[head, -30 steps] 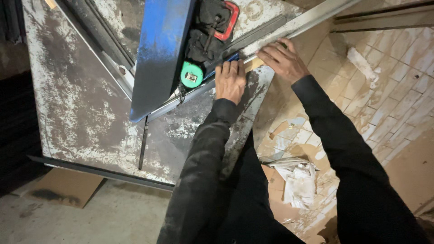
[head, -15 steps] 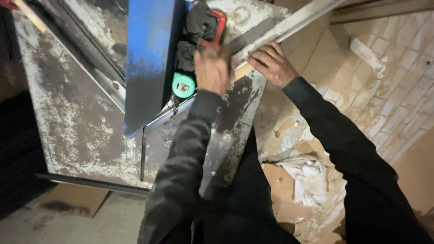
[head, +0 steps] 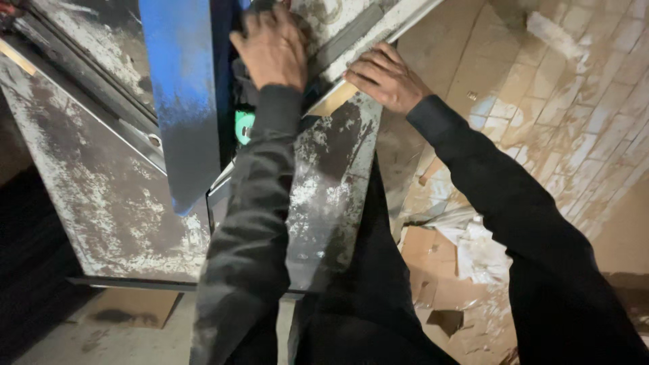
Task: The person cuts black moulding strips into angled pieces using a double mitre saw, positioning each strip against the fence and lowering the blade, then stacks the cut pieces on the table and gathers them into a pile.
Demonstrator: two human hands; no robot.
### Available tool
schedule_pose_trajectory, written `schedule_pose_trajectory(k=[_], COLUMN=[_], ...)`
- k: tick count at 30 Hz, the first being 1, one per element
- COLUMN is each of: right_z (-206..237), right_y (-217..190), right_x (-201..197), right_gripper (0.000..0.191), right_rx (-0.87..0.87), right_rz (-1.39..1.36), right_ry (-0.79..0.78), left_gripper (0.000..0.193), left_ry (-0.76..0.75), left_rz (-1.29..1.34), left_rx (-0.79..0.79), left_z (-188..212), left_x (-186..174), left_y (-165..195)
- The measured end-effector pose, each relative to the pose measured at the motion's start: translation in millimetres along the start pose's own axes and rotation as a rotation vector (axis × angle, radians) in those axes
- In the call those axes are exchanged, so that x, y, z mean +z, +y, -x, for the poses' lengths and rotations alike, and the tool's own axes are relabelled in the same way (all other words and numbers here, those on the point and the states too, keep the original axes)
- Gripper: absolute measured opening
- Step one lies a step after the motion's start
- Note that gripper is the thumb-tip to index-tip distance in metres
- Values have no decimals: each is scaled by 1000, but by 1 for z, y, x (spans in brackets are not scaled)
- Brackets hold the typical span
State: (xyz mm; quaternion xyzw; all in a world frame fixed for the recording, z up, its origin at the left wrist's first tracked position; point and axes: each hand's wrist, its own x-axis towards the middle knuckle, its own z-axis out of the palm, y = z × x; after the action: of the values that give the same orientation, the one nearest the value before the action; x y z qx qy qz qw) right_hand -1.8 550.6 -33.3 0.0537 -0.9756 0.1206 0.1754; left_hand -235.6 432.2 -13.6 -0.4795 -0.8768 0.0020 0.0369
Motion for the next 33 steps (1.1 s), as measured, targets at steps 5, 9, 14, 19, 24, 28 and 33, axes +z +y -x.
schedule_pose_trajectory(k=[5, 9, 14, 19, 24, 28, 33], right_z=[-2, -3, -5, 3, 7, 11, 15], right_y=[-3, -4, 0, 4, 9, 10, 12], right_x=[-2, -10, -9, 4, 21, 24, 22], right_gripper=[34, 31, 25, 30, 22, 24, 23], right_rx=[1, 30, 2, -12, -54, -17, -36], right_rz=[62, -5, 34, 18, 42, 77, 58], right_ry=[14, 0, 30, 50, 173, 136, 117], left_gripper=[32, 30, 35, 43, 36, 41, 42], left_ry=[88, 53, 145, 190, 253, 264, 286], left_rz=[165, 135, 99, 26, -53, -44, -147], left_rx=[303, 870, 1028, 1104, 1155, 1181, 1193], left_z=[23, 52, 55, 48, 40, 38, 39], left_x=[-60, -92, -81, -69, -70, -75, -80], left_y=[-32, -37, -15, -11, -8, -8, -8])
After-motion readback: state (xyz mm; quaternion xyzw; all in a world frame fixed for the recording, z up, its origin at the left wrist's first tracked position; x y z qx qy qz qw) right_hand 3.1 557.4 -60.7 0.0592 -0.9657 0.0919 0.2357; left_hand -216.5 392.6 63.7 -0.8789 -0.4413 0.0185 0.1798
